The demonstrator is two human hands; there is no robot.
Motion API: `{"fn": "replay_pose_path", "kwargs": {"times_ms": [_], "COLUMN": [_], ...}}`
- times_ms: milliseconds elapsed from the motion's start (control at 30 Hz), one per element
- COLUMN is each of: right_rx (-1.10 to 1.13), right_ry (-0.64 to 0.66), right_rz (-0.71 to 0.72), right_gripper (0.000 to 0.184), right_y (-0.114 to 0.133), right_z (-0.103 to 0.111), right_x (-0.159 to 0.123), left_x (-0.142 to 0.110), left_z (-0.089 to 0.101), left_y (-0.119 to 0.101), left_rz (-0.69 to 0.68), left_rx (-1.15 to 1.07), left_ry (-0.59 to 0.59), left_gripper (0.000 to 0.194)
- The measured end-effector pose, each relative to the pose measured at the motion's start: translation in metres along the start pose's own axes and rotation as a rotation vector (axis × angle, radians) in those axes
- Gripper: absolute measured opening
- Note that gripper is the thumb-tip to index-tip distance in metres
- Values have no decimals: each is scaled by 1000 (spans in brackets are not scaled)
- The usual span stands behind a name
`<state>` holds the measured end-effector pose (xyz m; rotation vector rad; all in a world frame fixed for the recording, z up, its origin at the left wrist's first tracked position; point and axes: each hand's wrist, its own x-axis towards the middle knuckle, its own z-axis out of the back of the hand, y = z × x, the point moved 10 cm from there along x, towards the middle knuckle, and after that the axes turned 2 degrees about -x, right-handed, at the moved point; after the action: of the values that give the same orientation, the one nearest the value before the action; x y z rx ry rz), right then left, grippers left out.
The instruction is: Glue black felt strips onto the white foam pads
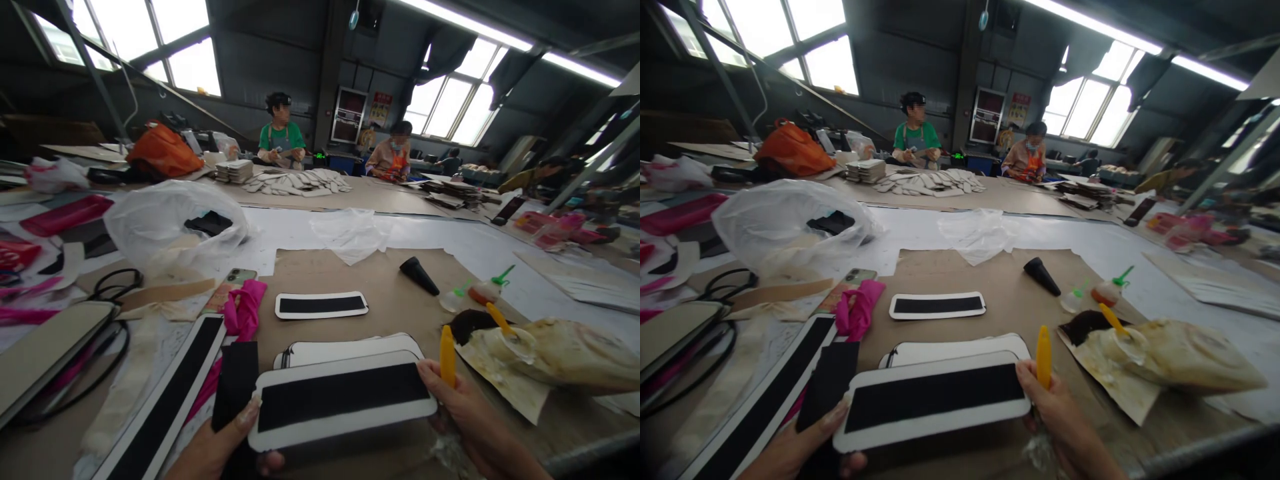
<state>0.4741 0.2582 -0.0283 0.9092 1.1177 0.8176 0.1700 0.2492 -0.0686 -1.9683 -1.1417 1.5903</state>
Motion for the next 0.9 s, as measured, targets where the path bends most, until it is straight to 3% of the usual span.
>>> {"fn": "replay_pose_path", "kwargs": {"times_ms": [133,433,533,733,900], "right_rx": [-60,-227,-230,-155,-213], "right_ry": [-33,30,66,131,182], "right_rz": [32,65,93,131,105], "right_gripper": [36,41,43,43,38], "right_y": [5,14,23,36,32], "right_z": [2,6,0,-9,-7], "right_x": [3,13,10,6,14], "left_x": [-1,-6,-6,4,9], "left_z": [-1,-3,1,14,15], "left_y": [-14,-26,-32,-28,-28], "left_rz": [-48,-65,-134,-144,-120], "left_rx": [21,-3,14,40,30], "left_ry": [-23,-7,-54,-171,-190], "left_gripper": [49,41,45,60,52]}}
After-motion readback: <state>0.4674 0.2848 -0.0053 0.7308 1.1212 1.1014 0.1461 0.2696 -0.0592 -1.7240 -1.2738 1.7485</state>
